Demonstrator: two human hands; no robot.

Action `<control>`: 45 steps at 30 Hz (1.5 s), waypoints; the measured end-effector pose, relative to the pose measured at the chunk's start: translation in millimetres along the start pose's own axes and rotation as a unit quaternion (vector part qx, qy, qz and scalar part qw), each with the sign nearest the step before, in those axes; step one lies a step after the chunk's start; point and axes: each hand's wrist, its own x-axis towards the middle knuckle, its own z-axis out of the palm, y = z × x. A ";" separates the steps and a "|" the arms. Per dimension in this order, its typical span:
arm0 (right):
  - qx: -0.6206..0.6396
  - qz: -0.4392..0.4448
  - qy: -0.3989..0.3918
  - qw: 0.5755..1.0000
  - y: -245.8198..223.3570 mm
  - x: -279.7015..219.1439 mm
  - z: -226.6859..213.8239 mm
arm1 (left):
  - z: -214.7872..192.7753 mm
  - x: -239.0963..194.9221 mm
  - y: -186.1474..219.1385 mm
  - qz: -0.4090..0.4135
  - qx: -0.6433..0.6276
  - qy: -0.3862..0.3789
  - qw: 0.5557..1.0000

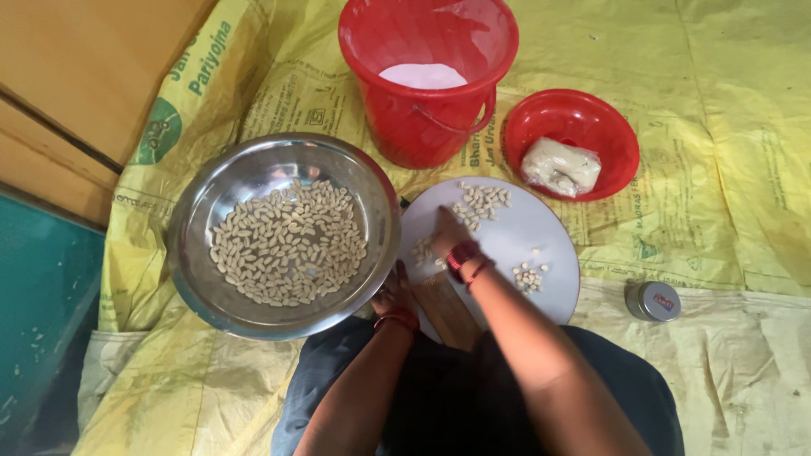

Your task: The person sits on a yellow tarp and uses a wooden tool to crack open peanuts, transferring the shelled kernels onto a white plate. The person repeatedly picks peanuts from a metal bowl, cracks them, and places the contents on the plate.

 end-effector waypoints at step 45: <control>-0.170 -0.064 0.014 0.983 -9.0 38.3 71.9 | 9.4 4.1 0.7 -0.018 -0.006 -0.008 1.000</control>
